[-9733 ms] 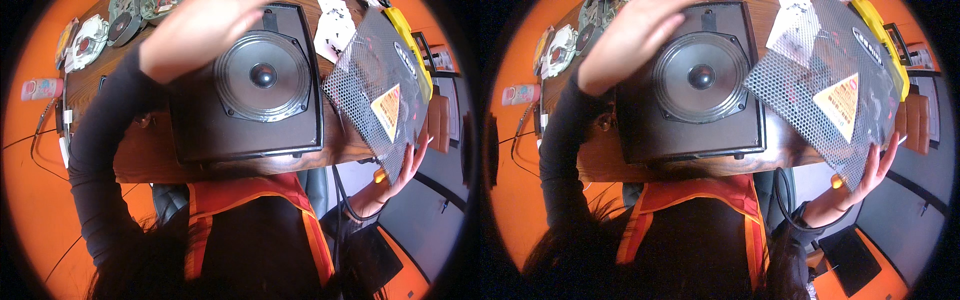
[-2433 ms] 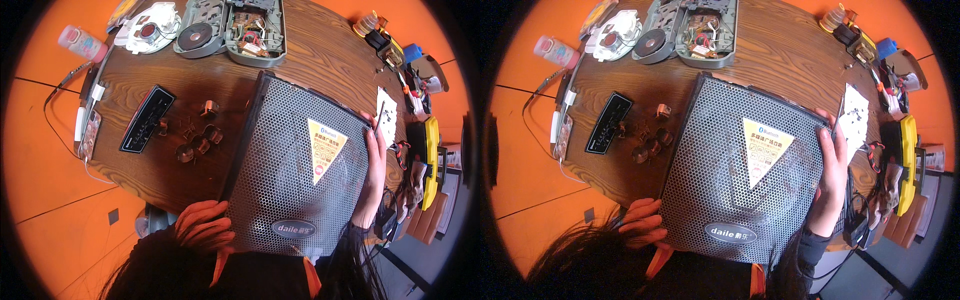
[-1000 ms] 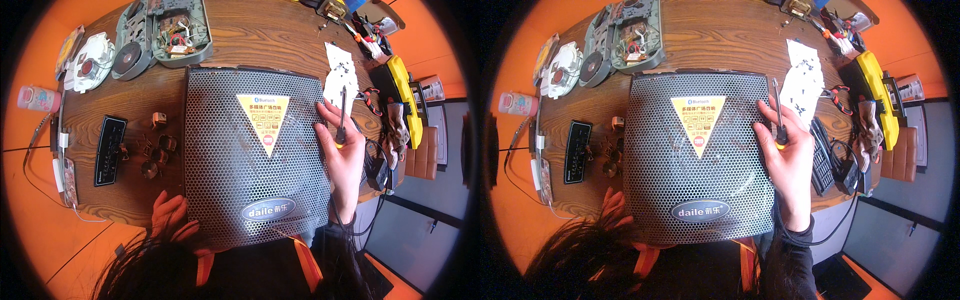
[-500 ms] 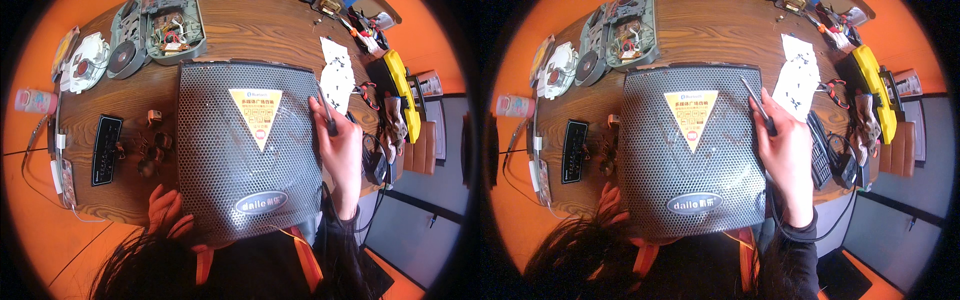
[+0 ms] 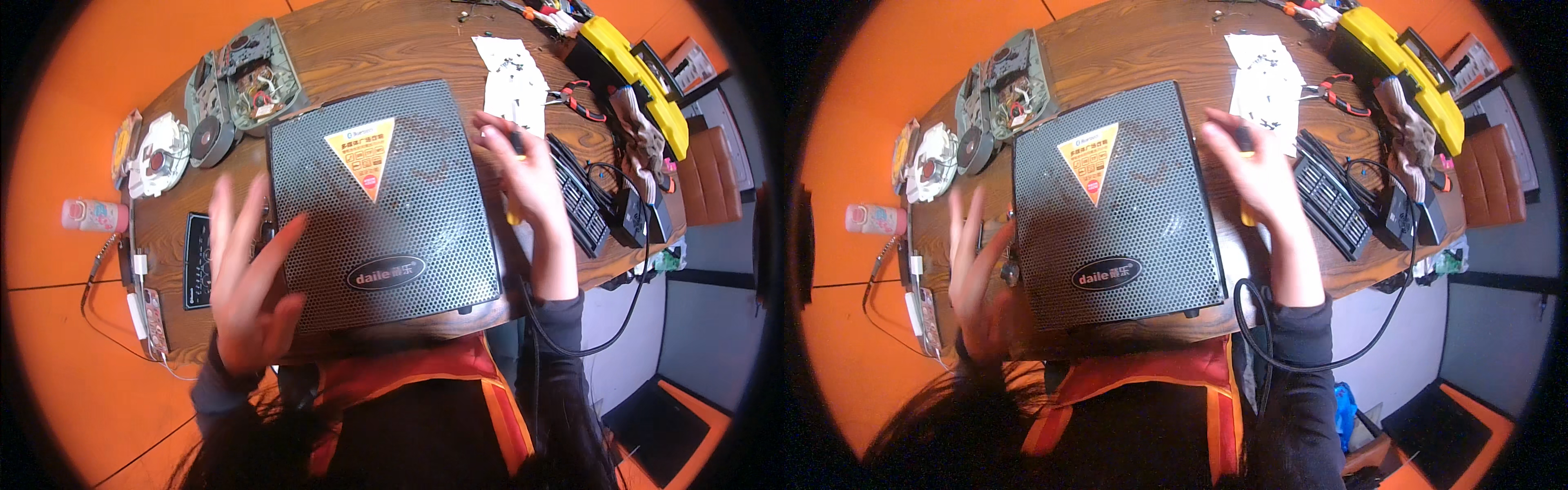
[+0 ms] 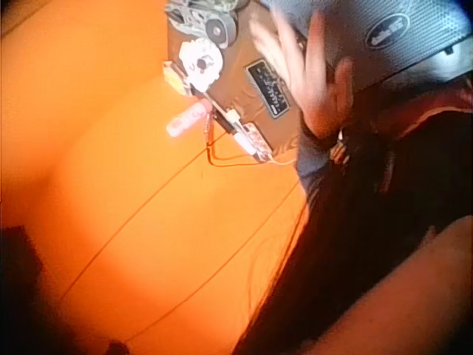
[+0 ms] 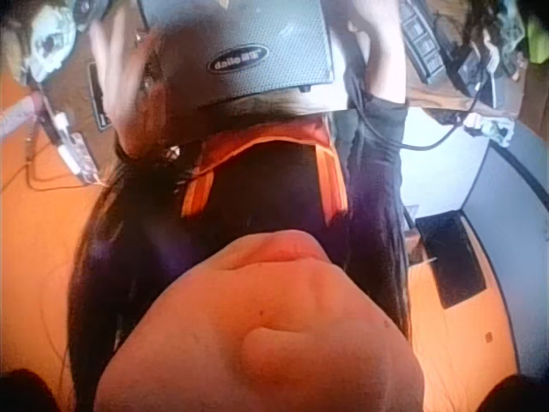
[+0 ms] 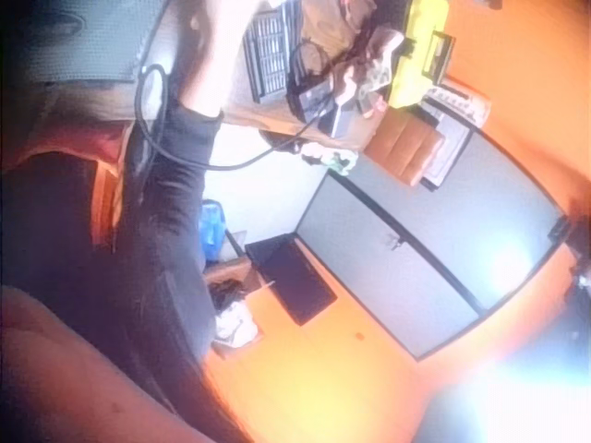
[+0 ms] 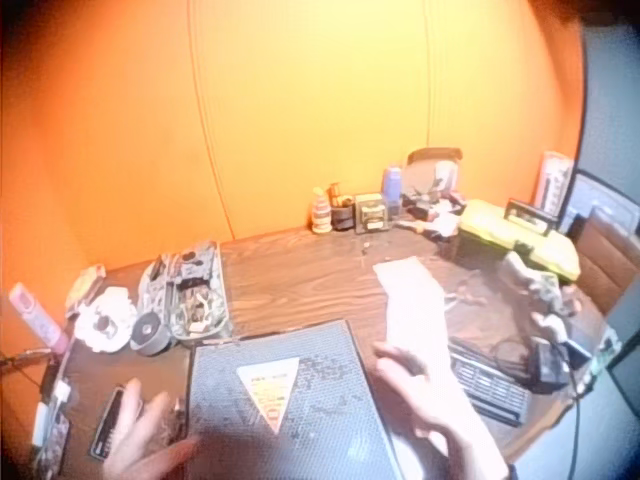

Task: The person assembles a portable speaker by attaching a metal grille to the speaker body and securing it with screws. They use a screwdriver to tighten the screws and adjust the speaker's position on the table.

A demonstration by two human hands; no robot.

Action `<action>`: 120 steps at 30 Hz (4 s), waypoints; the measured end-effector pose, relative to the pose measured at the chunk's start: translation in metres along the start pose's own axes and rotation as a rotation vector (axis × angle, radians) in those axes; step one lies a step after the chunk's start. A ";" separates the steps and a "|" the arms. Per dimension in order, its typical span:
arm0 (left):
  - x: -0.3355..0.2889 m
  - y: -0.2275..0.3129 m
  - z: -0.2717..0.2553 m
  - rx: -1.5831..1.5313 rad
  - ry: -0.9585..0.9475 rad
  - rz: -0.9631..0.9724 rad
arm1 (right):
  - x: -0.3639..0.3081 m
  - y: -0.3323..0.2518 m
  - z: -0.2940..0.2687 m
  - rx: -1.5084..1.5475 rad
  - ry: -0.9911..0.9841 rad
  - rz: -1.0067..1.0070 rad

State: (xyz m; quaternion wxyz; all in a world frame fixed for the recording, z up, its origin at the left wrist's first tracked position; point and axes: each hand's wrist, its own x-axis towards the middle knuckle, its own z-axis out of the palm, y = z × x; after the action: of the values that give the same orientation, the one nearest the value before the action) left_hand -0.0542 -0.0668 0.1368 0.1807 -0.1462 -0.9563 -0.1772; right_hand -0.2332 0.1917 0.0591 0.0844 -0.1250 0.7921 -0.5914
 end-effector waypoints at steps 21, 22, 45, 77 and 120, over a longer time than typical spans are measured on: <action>0.127 -0.005 0.077 0.123 -0.510 0.144 | 0.004 0.036 0.027 0.572 -0.135 0.114; 0.126 -0.006 0.078 0.133 -0.509 0.143 | 0.006 0.038 0.031 0.526 -0.110 0.088; 0.116 -0.020 0.092 0.089 -0.287 0.229 | 0.084 -0.038 0.018 0.905 0.670 -0.547; 0.072 0.005 0.068 0.073 -0.090 0.109 | 0.086 -0.047 0.029 0.735 0.217 -0.671; 0.138 -0.091 0.097 -0.004 -0.205 -0.333 | -0.140 -0.073 0.084 -0.267 -0.381 -1.540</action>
State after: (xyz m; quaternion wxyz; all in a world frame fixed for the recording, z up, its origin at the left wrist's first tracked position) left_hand -0.2373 -0.0808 0.0808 0.0500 -0.0037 -0.9804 -0.1907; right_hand -0.0687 0.1372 0.1029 -0.2290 -0.7441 0.5193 -0.3523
